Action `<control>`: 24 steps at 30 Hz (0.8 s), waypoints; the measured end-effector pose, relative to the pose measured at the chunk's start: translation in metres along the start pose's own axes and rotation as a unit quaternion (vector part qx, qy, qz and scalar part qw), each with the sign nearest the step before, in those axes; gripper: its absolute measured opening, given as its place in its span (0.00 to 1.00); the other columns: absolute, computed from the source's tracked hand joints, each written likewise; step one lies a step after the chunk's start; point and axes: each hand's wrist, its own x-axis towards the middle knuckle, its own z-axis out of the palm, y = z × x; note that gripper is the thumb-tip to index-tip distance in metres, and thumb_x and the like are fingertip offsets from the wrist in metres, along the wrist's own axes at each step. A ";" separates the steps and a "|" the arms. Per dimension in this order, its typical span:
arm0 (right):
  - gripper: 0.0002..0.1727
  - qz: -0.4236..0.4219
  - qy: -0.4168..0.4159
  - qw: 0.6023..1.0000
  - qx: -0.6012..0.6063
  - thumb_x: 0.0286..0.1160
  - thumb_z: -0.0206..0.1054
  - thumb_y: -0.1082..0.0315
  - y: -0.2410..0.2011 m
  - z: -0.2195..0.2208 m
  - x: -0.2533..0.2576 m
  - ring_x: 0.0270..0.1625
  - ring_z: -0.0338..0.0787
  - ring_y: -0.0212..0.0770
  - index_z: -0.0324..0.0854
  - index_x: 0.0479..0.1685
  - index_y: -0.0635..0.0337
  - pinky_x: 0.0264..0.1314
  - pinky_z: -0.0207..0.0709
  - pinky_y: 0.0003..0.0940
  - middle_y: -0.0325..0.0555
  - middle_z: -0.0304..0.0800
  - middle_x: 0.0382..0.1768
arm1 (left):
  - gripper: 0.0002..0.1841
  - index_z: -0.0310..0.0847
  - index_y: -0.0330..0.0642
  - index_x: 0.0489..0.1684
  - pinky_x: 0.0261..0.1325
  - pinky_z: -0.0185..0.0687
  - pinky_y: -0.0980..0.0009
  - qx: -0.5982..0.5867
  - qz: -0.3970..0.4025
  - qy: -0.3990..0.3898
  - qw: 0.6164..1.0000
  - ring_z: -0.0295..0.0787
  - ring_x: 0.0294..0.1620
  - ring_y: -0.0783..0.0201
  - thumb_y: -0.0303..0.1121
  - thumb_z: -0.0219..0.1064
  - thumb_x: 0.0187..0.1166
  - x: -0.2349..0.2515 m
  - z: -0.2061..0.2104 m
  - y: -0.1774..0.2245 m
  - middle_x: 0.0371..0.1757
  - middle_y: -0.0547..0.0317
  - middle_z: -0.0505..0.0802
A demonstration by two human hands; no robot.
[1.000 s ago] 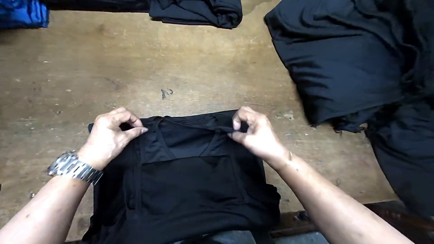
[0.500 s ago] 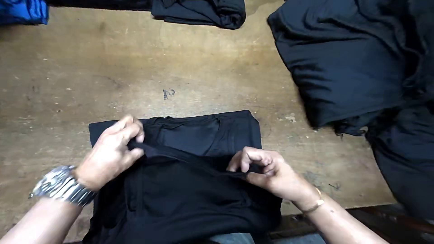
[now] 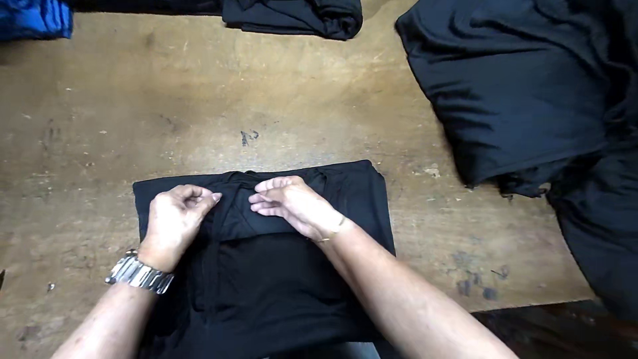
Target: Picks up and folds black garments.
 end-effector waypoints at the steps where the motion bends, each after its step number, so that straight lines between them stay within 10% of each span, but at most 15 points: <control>1: 0.16 0.012 0.028 0.999 0.024 0.84 0.59 0.77 0.000 0.011 0.005 0.47 0.92 0.39 0.74 0.67 0.73 0.53 0.85 0.34 0.57 0.90 0.53 | 0.10 0.91 0.41 0.40 0.39 0.87 0.54 0.018 -0.004 0.002 1.000 0.90 0.31 0.61 0.39 0.76 0.77 0.001 0.005 0.003 0.34 0.55 0.93; 6: 0.11 -0.071 0.085 0.982 0.156 0.80 0.61 0.80 0.005 0.029 0.016 0.58 0.89 0.41 0.84 0.56 0.67 0.62 0.82 0.36 0.54 0.90 0.55 | 0.18 0.86 0.36 0.43 0.45 0.85 0.44 0.047 -0.071 -0.003 0.996 0.90 0.37 0.51 0.43 0.80 0.72 0.007 0.016 0.009 0.37 0.48 0.92; 13: 0.09 -0.085 0.090 0.955 0.270 0.83 0.56 0.77 0.003 0.023 0.019 0.49 0.91 0.46 0.81 0.53 0.63 0.56 0.87 0.45 0.52 0.87 0.48 | 0.08 0.73 0.38 0.33 0.27 0.71 0.68 -0.125 -0.096 -0.018 0.987 0.72 0.20 0.66 0.27 0.66 0.83 0.014 0.015 0.012 0.21 0.58 0.77; 18: 0.10 -0.252 0.133 0.958 -0.006 0.80 0.56 0.82 0.002 -0.013 0.004 0.47 0.92 0.38 0.84 0.47 0.68 0.54 0.87 0.35 0.49 0.93 0.44 | 0.21 0.72 0.39 0.74 0.55 0.89 0.68 -0.465 -0.154 -0.086 0.867 0.91 0.51 0.67 0.19 0.56 0.83 0.014 0.010 0.019 0.55 0.55 0.91; 21: 0.15 -0.332 0.179 0.888 -0.264 0.75 0.56 0.83 -0.010 -0.068 -0.004 0.55 0.89 0.35 0.88 0.49 0.65 0.62 0.83 0.34 0.47 0.91 0.51 | 0.30 0.72 0.40 0.79 0.54 0.90 0.69 -0.397 -0.126 -0.089 0.905 0.93 0.51 0.66 0.14 0.65 0.74 0.021 0.014 0.015 0.56 0.53 0.93; 24: 0.23 -0.283 0.184 0.825 -0.453 0.64 0.60 0.79 -0.021 -0.119 -0.012 0.68 0.83 0.49 0.87 0.59 0.58 0.70 0.75 0.54 0.50 0.88 0.62 | 0.27 0.85 0.41 0.65 0.46 0.89 0.68 -0.189 -0.061 -0.060 0.978 0.92 0.40 0.68 0.17 0.79 0.63 0.029 0.015 0.020 0.44 0.55 0.96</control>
